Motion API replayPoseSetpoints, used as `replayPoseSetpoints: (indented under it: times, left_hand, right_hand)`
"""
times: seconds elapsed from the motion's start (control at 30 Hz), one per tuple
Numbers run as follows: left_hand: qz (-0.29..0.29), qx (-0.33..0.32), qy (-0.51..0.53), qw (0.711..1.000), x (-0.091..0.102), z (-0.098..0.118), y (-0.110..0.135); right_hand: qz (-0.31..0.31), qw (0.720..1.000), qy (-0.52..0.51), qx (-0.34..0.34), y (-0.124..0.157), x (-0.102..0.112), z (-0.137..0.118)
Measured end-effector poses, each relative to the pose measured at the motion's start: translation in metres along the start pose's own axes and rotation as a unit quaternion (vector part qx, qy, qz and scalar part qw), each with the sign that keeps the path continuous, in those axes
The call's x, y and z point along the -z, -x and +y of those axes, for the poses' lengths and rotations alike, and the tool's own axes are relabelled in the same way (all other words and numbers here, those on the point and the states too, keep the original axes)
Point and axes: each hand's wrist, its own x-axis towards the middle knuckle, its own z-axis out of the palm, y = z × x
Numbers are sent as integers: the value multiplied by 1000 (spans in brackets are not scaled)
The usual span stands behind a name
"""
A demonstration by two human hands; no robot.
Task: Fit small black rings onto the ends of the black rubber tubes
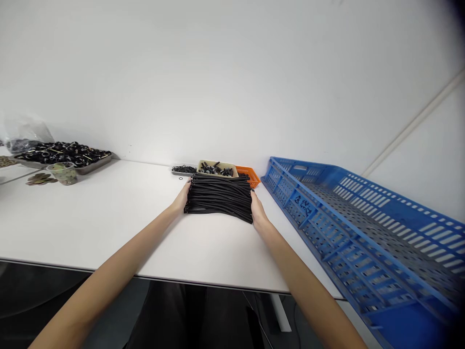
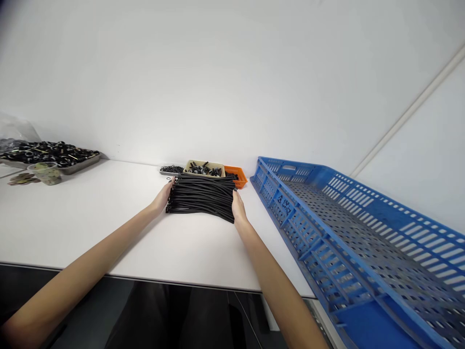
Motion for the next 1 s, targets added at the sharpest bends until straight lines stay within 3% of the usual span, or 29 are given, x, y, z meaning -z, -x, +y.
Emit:
replayPoseSetpoints:
  times: [0.17,0.3,0.43,0.57,0.7,1.0]
  left_hand:
    - [50,41,-18,998,4,-6,-6]
    - [119,58,-49,990,14,-9,-12]
    - [102,65,-55,991,21,-10,-16]
    - [85,86,-6,993,20,-15,-20]
    - [64,87,41,993,16,-17,-23]
    - [13,86,107,990,4,-5,-18]
  right_hand:
    - [-4,996,-45,-79,-1,3,-1]
    - [29,995,-63,-72,-8,6,-2]
    - [53,991,-109,-63,-19,8,-1]
    - [49,979,-175,-90,-26,6,0]
    - [44,974,-210,-70,-26,2,-1]
    - [43,974,-208,-84,-29,0,1]
